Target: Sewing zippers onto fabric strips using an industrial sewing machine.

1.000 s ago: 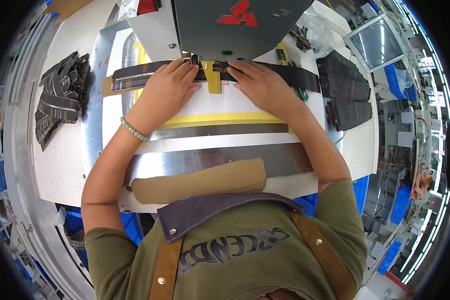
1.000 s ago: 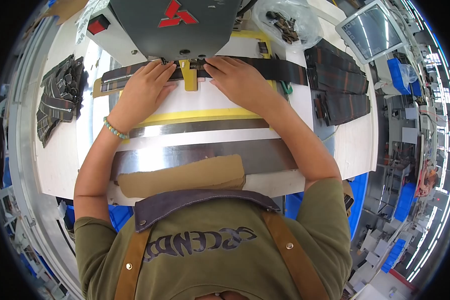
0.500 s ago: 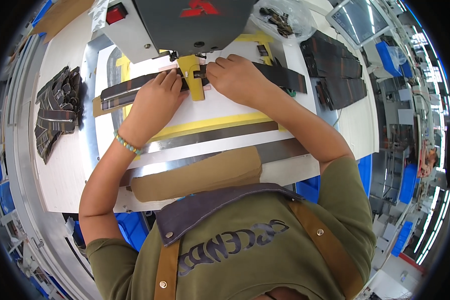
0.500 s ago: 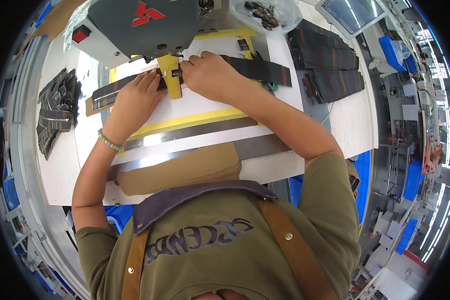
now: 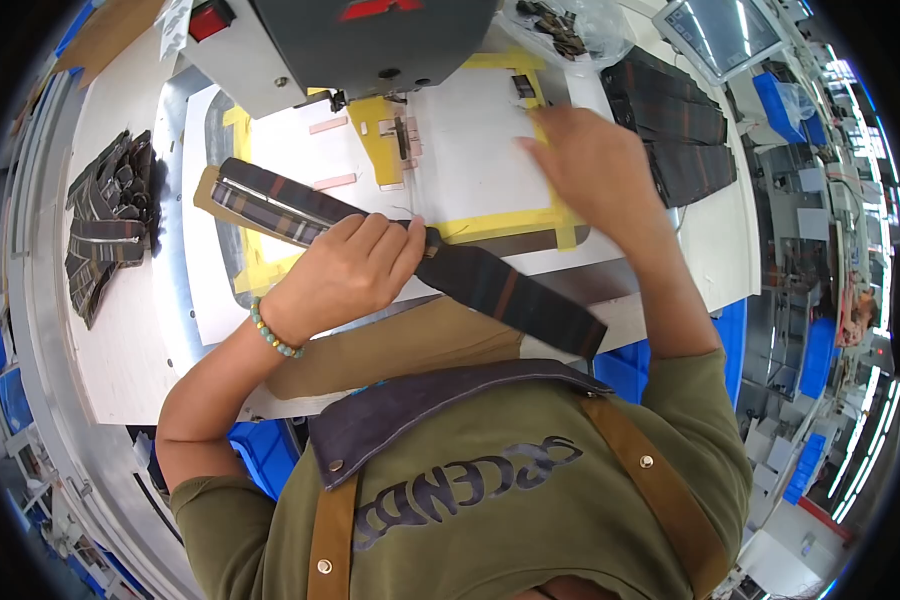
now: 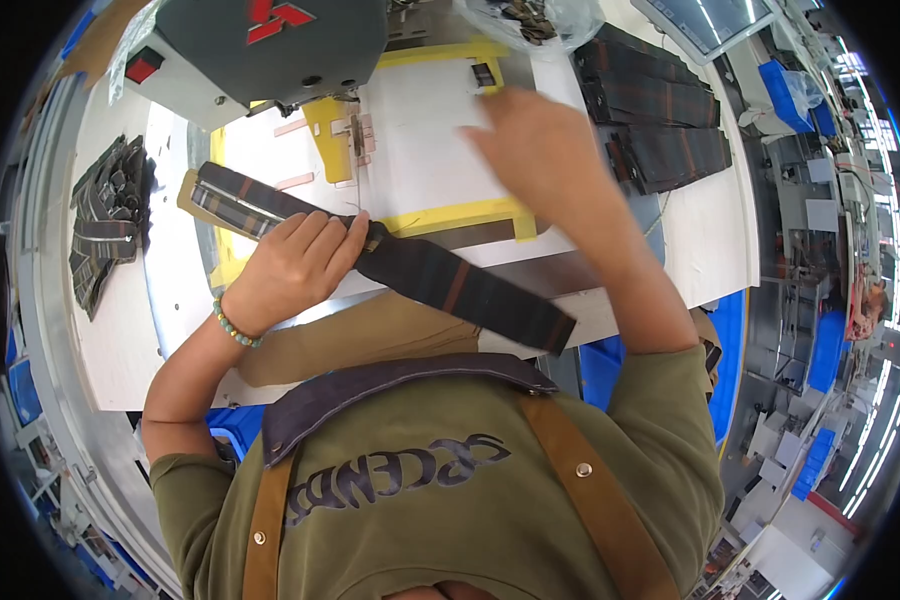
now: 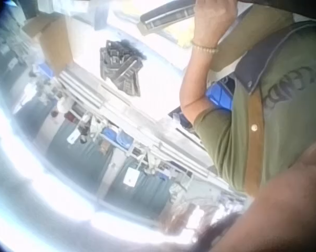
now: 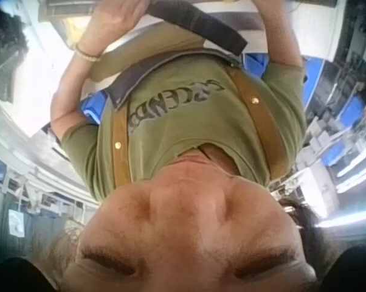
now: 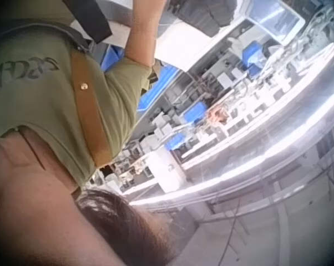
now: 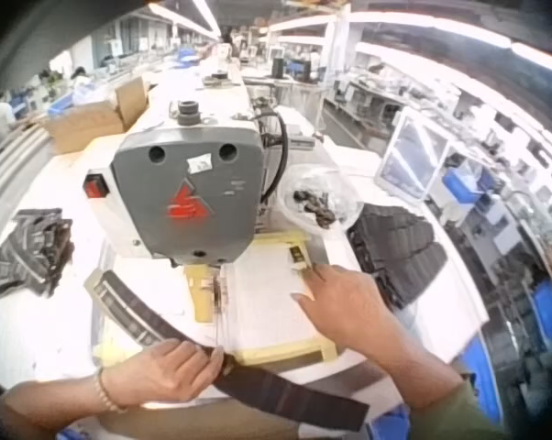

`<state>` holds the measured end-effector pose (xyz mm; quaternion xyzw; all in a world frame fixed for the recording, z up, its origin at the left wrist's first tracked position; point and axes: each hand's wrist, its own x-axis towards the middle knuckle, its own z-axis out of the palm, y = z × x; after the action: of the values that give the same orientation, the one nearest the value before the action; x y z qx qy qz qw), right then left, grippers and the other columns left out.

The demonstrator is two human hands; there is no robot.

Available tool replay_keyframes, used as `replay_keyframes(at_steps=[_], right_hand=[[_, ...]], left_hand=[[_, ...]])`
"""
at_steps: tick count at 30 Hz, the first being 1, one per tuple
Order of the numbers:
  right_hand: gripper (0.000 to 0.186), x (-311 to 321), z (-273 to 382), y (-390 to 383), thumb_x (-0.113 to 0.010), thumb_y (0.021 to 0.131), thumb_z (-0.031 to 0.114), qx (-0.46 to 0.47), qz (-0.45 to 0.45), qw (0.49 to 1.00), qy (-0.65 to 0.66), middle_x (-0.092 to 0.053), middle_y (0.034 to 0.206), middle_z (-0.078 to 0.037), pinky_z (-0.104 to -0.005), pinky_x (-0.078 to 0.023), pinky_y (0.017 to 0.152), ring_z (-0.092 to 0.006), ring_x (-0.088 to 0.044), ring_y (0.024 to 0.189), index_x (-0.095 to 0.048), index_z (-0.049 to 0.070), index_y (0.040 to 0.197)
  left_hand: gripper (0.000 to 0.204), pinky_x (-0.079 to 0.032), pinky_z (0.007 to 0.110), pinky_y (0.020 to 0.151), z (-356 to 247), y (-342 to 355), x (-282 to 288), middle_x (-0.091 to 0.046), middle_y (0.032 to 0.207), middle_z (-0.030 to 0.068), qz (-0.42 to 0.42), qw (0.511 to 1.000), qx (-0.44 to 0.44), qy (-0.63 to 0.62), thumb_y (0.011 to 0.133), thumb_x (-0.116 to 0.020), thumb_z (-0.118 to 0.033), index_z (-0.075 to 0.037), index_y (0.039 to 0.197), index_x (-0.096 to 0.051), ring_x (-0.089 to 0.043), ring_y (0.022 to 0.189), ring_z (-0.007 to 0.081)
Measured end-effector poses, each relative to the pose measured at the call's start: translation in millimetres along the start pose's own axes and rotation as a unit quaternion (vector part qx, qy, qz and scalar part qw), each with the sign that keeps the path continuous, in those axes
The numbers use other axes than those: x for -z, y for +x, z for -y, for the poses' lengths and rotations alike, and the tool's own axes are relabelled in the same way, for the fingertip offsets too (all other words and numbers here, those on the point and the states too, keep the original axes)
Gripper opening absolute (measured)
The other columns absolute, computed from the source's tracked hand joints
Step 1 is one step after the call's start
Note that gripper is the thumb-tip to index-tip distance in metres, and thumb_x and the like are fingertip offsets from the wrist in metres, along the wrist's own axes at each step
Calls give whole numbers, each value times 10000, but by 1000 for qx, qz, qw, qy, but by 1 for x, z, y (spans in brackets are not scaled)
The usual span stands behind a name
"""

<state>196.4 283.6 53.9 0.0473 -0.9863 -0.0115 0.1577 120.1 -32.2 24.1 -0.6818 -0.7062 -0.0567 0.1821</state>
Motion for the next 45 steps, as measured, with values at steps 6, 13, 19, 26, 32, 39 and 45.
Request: replay_keyframes(at_steps=[6,13,19,26,32,39,45], right_hand=[[371,-18,-45,-3,-584,985,93,-134,86,987,14,-683,1206,-178,-488,-580,906,-403,-698,1100,-651,3,1339],[293,-19,14,32,-530,1037,73,67,49,947,310,-679,1238,-209,-482,-564,936,-435,-680,1110,-636,-12,1296],[374,-35,31,46,-615,1087,367,161,194,913,320,-766,1149,-147,-459,-573,884,-375,-725,1017,-725,52,1255],[356,-37,30,43,-692,1051,341,187,62,929,314,-741,1021,-134,-450,-559,783,-353,-703,870,-734,60,1265],[257,-51,24,51,-722,1023,254,221,66,867,442,-722,957,-129,-436,-555,720,-362,-701,838,-767,56,1182],[302,-68,34,38,-667,1057,331,227,65,944,229,-747,1015,-103,-450,-599,788,-352,-729,901,-741,43,1007],[336,-23,-1,8,-653,1049,351,33,72,990,115,-740,944,-143,-486,-604,796,-382,-748,915,-762,37,1005]], left_hand=[[519,-537,321,676,4,13,7,-587,883,44,-23,1000,-7,-18,796,-732,-23,61,1308,-714,-608,787,175],[455,-555,326,709,1,17,5,-685,992,87,-54,998,-12,-5,792,-746,-38,56,1237,-744,-655,850,195],[365,-576,342,726,12,17,13,-729,1033,114,-90,996,9,-20,824,-771,-57,45,1174,-763,-697,888,224],[392,-584,354,709,12,16,10,-736,1031,107,-108,991,29,-75,768,-785,-35,36,1154,-769,-708,869,236],[461,-583,380,705,11,25,13,-727,1004,121,-149,982,58,-99,705,-739,40,42,1165,-764,-705,849,270],[605,-589,435,754,14,24,9,-722,977,133,-126,975,101,-154,625,-667,102,28,1219,-750,-702,860,324],[409,-578,438,962,25,7,32,-791,1162,164,-141,961,152,-181,794,-676,80,23,1198,-709,-750,996,363]])
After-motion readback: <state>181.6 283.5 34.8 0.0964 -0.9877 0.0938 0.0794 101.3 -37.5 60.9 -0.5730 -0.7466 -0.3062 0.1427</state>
